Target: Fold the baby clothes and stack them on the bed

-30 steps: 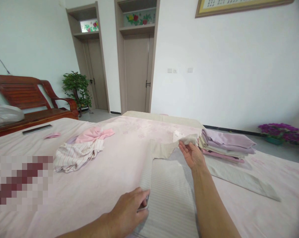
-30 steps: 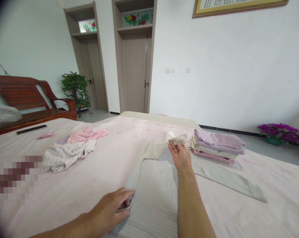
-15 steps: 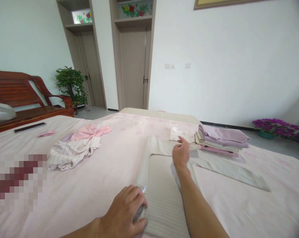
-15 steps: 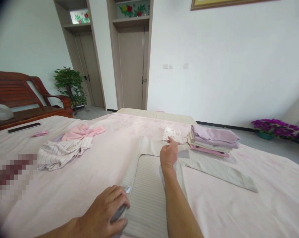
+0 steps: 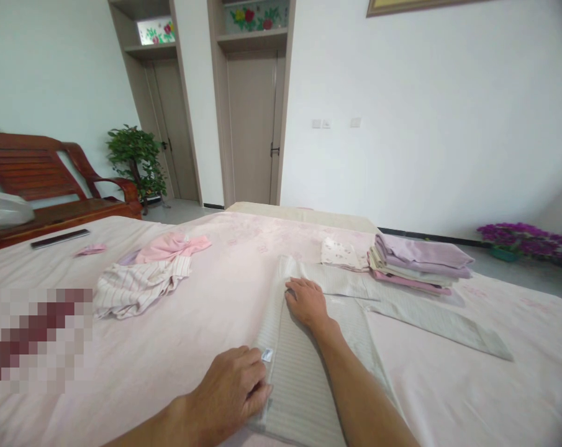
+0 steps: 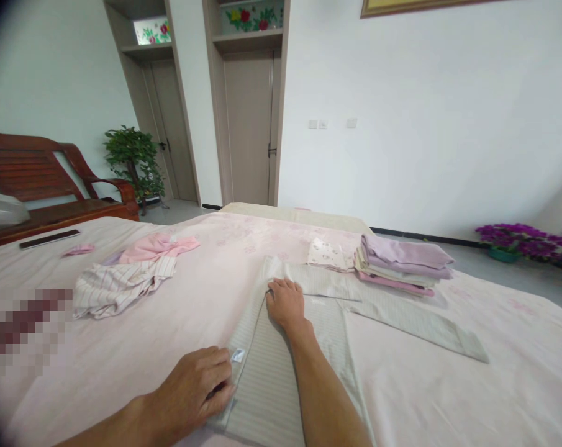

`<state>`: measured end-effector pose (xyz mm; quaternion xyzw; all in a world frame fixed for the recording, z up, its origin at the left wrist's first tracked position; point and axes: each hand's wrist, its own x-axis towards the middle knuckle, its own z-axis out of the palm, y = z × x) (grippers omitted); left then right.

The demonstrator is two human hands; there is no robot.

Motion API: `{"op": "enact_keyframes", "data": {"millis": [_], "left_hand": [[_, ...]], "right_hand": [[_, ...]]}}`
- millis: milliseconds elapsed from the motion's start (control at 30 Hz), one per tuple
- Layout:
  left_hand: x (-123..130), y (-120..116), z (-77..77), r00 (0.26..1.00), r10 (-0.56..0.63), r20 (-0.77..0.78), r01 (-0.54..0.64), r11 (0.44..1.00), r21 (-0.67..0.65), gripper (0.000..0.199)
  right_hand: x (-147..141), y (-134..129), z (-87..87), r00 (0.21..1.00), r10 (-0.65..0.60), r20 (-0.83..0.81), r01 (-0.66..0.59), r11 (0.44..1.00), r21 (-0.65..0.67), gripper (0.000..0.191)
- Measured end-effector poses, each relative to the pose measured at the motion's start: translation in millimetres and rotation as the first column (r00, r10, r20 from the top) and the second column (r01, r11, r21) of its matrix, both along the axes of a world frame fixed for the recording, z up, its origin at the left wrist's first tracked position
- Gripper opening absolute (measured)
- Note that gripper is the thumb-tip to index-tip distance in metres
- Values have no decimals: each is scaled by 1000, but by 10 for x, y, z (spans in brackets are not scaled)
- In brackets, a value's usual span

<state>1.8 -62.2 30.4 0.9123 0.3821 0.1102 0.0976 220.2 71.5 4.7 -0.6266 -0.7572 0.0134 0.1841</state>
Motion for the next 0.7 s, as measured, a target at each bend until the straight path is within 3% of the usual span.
{"op": "enact_keyframes", "data": {"millis": [133,233,400,533,700], "left_hand": [[83,156,72,990,138,38,-141,988,67,23],[184,338,54,979,186,82,-193,977,92,21],[281,604,-160,987,126,-100,-131,990,-42,67],[177,616,-268,989,53,-135,-63,995,-71,70],[3,358,-181,984,-54,-172,39,995,-92,74]], "right_hand": [[-65,-5,18,995,94,-15,-93,995,36,45],[-107,-1,-29,977,211,24,-210,977,-28,48],[-120,21,-149,985,142,95,-134,988,-82,53],[-99,22,-189,988,87,125,-81,995,-54,54],[-101,22,-224,989,69,132,-65,997,-35,56]]}}
